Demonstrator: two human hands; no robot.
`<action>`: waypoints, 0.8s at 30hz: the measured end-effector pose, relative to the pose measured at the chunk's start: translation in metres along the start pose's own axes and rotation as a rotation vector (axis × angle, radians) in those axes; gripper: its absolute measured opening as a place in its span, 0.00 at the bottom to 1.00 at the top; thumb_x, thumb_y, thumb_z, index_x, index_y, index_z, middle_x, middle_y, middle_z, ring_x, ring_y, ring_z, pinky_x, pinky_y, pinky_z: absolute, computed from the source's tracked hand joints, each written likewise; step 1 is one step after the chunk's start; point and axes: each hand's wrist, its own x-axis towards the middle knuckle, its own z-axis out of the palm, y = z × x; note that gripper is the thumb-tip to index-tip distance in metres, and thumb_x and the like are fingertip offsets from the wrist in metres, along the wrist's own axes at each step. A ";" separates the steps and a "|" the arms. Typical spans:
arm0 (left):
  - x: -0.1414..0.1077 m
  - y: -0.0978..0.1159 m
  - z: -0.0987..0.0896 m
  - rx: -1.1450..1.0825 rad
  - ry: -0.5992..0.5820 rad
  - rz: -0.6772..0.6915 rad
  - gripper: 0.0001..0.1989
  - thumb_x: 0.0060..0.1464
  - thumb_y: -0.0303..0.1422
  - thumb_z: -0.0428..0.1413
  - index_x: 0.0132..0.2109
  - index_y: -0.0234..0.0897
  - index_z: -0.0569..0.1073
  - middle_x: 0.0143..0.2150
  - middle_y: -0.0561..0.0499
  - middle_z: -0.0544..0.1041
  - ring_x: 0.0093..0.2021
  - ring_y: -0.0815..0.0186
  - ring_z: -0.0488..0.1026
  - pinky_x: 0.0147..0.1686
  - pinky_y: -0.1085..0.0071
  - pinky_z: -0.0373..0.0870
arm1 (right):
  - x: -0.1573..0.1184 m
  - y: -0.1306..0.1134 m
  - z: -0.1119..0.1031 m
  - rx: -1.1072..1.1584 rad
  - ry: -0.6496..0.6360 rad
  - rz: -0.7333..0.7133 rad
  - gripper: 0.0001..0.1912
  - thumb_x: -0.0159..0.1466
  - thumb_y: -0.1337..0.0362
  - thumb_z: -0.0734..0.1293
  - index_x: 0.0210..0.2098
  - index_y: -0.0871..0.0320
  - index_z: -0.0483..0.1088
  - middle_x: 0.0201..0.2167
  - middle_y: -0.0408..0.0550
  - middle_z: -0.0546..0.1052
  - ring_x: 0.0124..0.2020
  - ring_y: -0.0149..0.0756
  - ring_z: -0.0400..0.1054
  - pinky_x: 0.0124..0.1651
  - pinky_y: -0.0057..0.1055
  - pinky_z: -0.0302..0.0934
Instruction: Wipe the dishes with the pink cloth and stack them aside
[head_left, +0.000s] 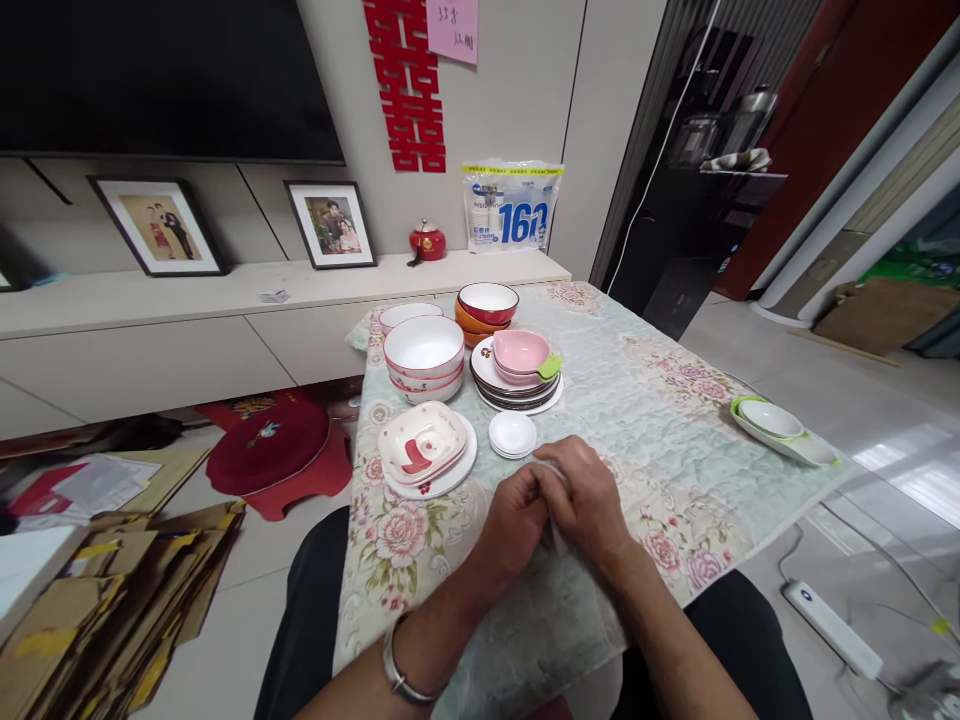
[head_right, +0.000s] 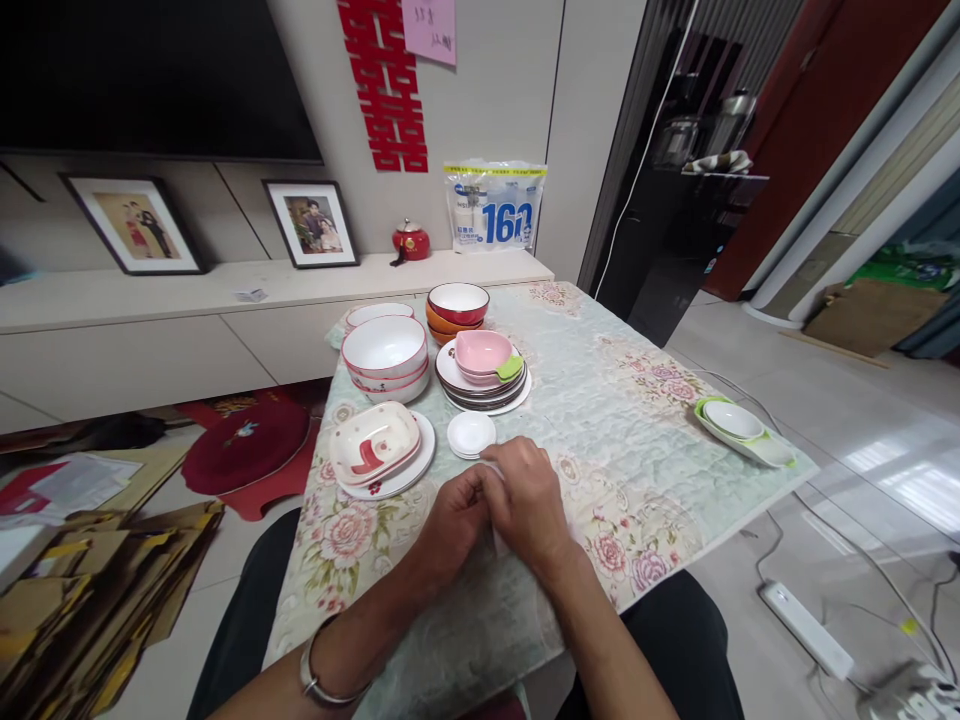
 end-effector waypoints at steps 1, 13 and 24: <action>0.000 0.000 0.000 0.009 0.013 0.007 0.07 0.47 0.31 0.61 0.26 0.36 0.71 0.23 0.55 0.71 0.25 0.70 0.66 0.28 0.74 0.62 | 0.000 -0.002 0.002 -0.013 -0.011 -0.035 0.08 0.66 0.65 0.61 0.39 0.56 0.73 0.34 0.50 0.76 0.39 0.41 0.69 0.43 0.37 0.61; -0.002 0.001 -0.004 0.006 -0.056 -0.025 0.08 0.47 0.32 0.62 0.35 0.33 0.75 0.29 0.52 0.76 0.32 0.66 0.71 0.36 0.70 0.66 | 0.004 0.020 -0.010 0.433 0.125 0.579 0.16 0.66 0.52 0.60 0.38 0.57 0.71 0.25 0.43 0.72 0.23 0.34 0.64 0.25 0.30 0.58; -0.001 -0.002 -0.005 0.023 -0.068 -0.016 0.07 0.48 0.33 0.62 0.33 0.35 0.74 0.26 0.54 0.74 0.27 0.69 0.67 0.28 0.73 0.62 | 0.003 0.004 -0.001 0.242 0.142 0.305 0.11 0.67 0.58 0.61 0.38 0.55 0.73 0.31 0.46 0.76 0.32 0.37 0.69 0.36 0.32 0.63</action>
